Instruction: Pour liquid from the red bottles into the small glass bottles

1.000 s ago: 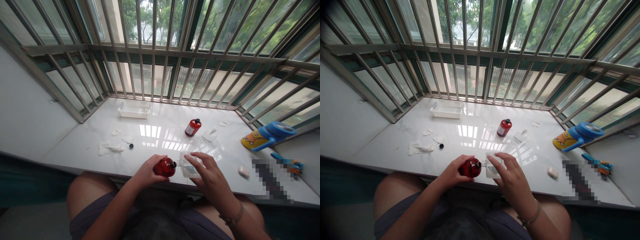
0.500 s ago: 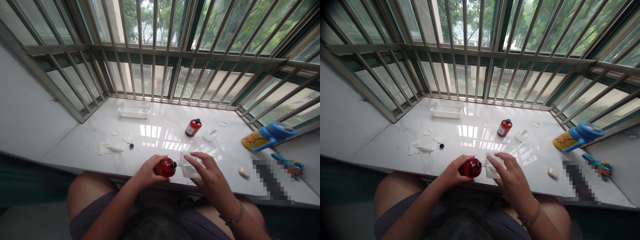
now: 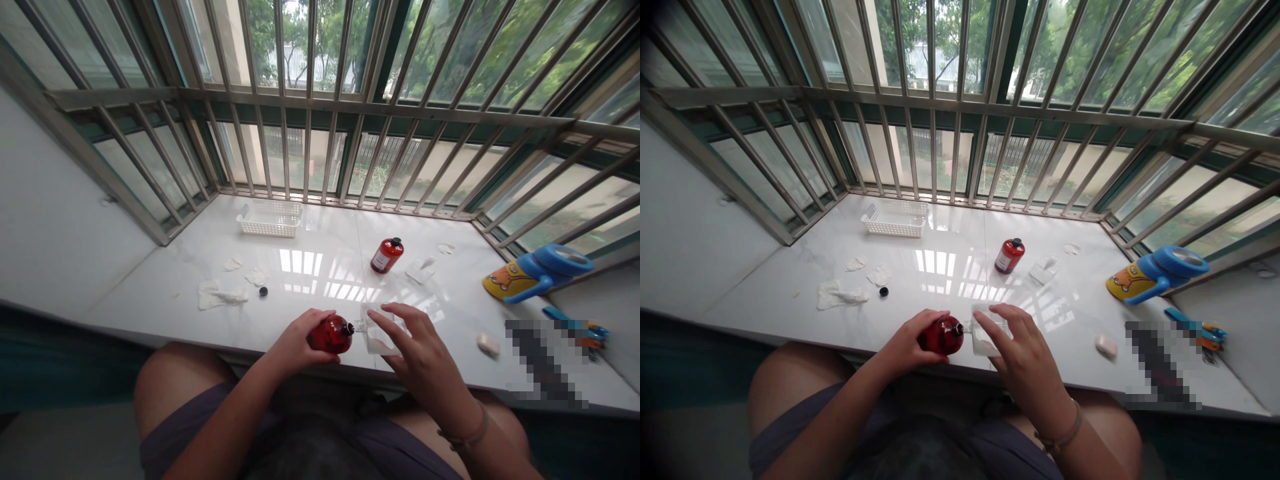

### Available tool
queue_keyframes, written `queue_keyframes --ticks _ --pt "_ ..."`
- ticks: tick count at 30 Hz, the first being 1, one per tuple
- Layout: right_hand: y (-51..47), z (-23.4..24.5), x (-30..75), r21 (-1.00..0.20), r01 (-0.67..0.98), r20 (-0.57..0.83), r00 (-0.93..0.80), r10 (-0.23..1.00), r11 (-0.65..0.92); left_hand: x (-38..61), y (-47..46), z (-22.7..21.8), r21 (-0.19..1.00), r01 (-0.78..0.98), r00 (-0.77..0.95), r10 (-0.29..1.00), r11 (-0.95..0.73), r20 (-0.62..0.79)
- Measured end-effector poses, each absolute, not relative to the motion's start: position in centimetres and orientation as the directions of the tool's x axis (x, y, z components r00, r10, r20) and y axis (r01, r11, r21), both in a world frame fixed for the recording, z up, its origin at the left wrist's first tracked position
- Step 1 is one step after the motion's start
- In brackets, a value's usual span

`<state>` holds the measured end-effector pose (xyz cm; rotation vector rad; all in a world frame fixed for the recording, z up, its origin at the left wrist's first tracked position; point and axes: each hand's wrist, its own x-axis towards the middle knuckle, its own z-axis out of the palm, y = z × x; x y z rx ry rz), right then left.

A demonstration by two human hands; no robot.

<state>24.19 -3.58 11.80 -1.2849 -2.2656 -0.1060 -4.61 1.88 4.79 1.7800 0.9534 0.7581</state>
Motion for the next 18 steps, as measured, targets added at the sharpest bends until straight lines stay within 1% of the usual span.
queue_keyframes --ticks 18 --pt "-3.70 12.06 23.97 -0.153 0.823 0.482 -0.421 0.768 0.547 -4.68 1.88 4.54 0.932 0.257 0.504 0.858 -0.256 0.097"
